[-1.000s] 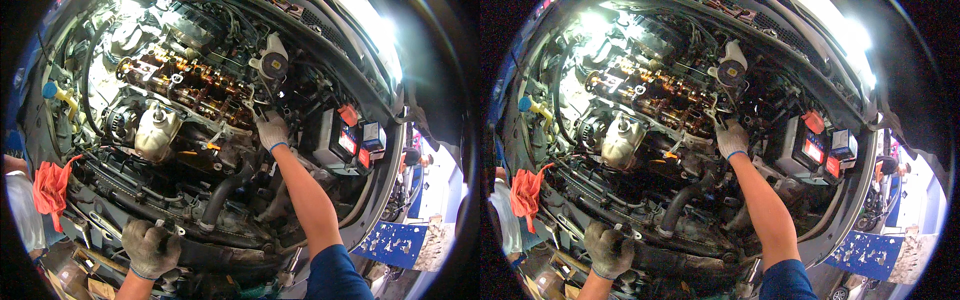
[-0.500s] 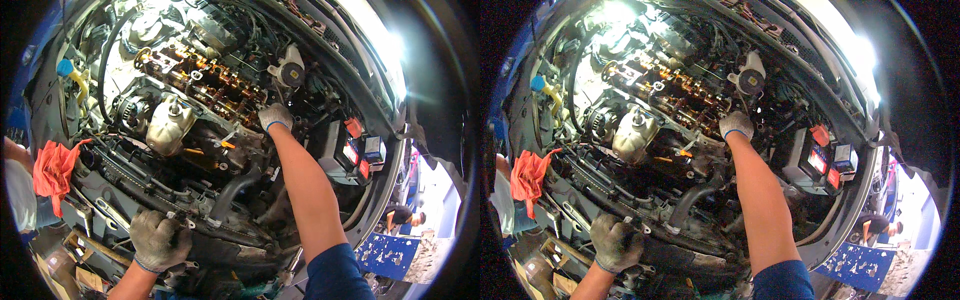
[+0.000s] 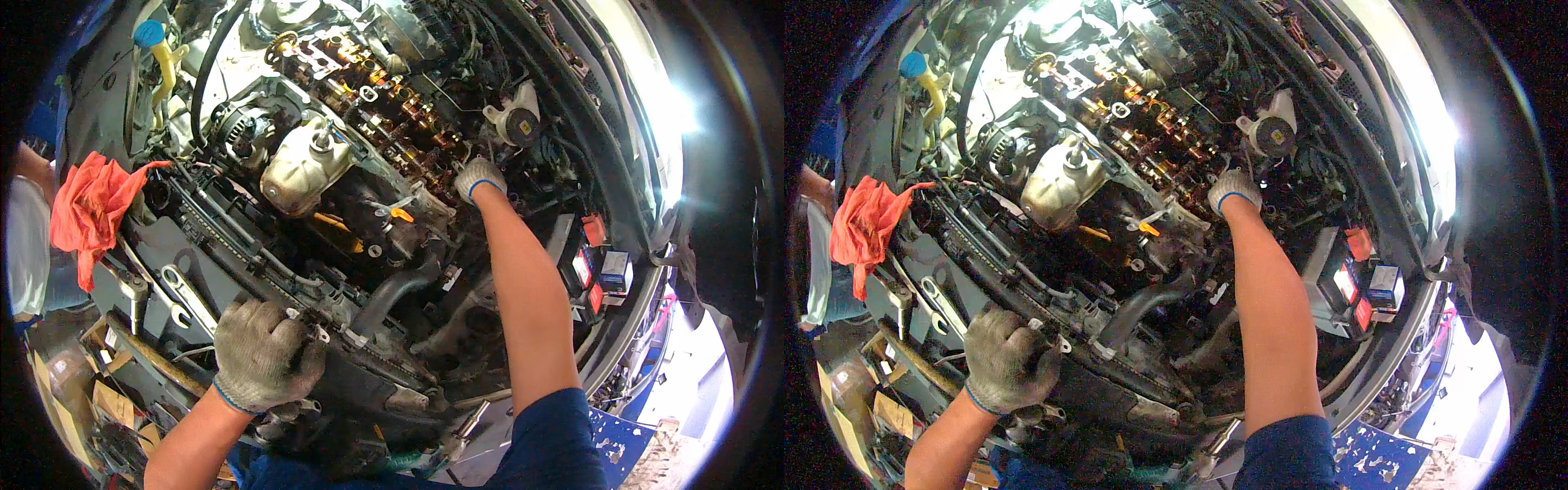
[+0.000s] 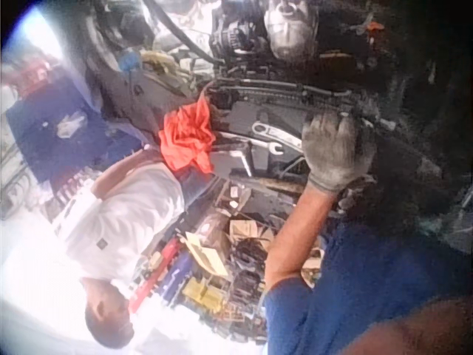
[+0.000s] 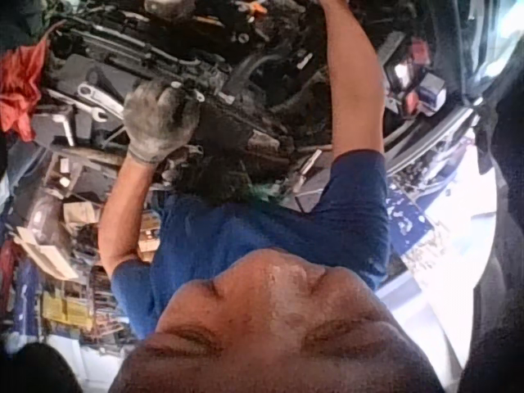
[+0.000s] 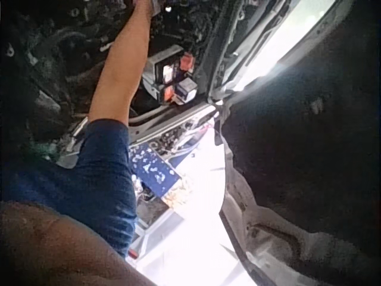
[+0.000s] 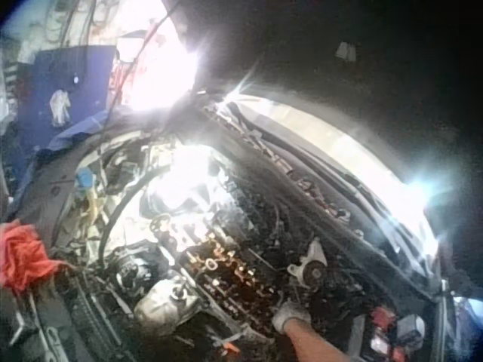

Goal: The person works inside an open car engine bay, using gloved hands to adjust and tighten components on the exposed camshaft and valve train. The person repeatedly reaches into the engine, manipulates parts, and appears to use a tool to secure fasteners.

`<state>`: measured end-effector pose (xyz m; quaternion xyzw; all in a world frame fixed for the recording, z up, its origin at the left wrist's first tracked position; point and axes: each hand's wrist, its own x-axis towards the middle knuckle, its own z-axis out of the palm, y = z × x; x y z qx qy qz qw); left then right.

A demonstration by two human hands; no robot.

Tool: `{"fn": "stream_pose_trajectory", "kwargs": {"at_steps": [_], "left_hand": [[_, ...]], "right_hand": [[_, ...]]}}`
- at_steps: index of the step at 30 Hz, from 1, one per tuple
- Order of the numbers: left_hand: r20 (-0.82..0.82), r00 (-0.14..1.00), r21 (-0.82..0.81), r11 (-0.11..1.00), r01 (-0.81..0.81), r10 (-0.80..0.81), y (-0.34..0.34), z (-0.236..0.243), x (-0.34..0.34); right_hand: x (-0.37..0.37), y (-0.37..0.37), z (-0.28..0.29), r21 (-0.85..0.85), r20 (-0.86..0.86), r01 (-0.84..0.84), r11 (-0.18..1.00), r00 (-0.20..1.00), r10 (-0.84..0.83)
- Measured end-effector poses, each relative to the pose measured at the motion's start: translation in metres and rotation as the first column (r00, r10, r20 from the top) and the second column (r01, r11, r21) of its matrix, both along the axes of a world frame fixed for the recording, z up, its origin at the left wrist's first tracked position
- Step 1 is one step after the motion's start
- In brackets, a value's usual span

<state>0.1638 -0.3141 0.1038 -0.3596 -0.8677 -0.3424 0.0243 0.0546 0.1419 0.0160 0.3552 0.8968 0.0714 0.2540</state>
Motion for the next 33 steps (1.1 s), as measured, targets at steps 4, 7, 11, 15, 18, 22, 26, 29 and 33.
{"fn": "stream_pose_trajectory", "kwargs": {"at_steps": [4, 7, 11, 15, 18, 22, 26, 29, 33], "left_hand": [[-0.015, 1.000, 0.036, 0.999, -0.007, 0.007, 0.001, -0.003, -0.001], [-0.016, 1.000, 0.030, 0.999, -0.010, 0.011, 0.002, -0.003, 0.000], [0.001, 1.000, -0.022, 1.000, -0.013, 0.013, 0.000, -0.001, 0.001], [-0.009, 1.000, 0.015, 1.000, -0.018, 0.018, 0.001, -0.003, 0.001], [-0.022, 1.000, 0.007, 1.000, -0.021, 0.021, 0.002, -0.003, 0.001], [-0.010, 1.000, 0.004, 1.000, -0.013, 0.013, 0.002, 0.001, 0.000], [-0.012, 1.000, 0.012, 1.000, -0.021, 0.021, 0.005, 0.004, 0.000], [-0.031, 0.999, 0.030, 0.999, -0.041, 0.042, 0.007, 0.004, 0.001], [-0.054, 0.998, 0.044, 0.998, -0.034, 0.036, 0.008, 0.003, 0.003]], "right_hand": [[0.000, 0.002, -0.007, -0.024, 0.034, -0.047, 0.999, 0.998, 0.048], [-0.001, 0.002, -0.007, -0.010, 0.080, -0.118, 0.993, 0.990, 0.118], [0.000, 0.000, -0.001, -0.010, 0.070, -0.113, 0.994, 0.991, 0.113], [0.003, -0.001, 0.013, -0.029, -0.026, -0.104, 0.994, 0.994, 0.103], [0.004, 0.001, 0.024, -0.063, -0.081, -0.154, 0.986, 0.986, 0.149], [0.004, 0.008, 0.037, -0.172, -0.145, -0.133, 0.976, 0.984, 0.108], [0.038, 0.022, 0.044, -0.029, 0.119, -0.638, 0.769, 0.762, 0.637], [0.091, 0.027, 0.043, -0.240, -0.224, -0.120, 0.963, 0.972, 0.065], [0.180, 0.034, 0.050, -0.157, 0.111, -0.641, 0.751, 0.745, 0.658]]}}
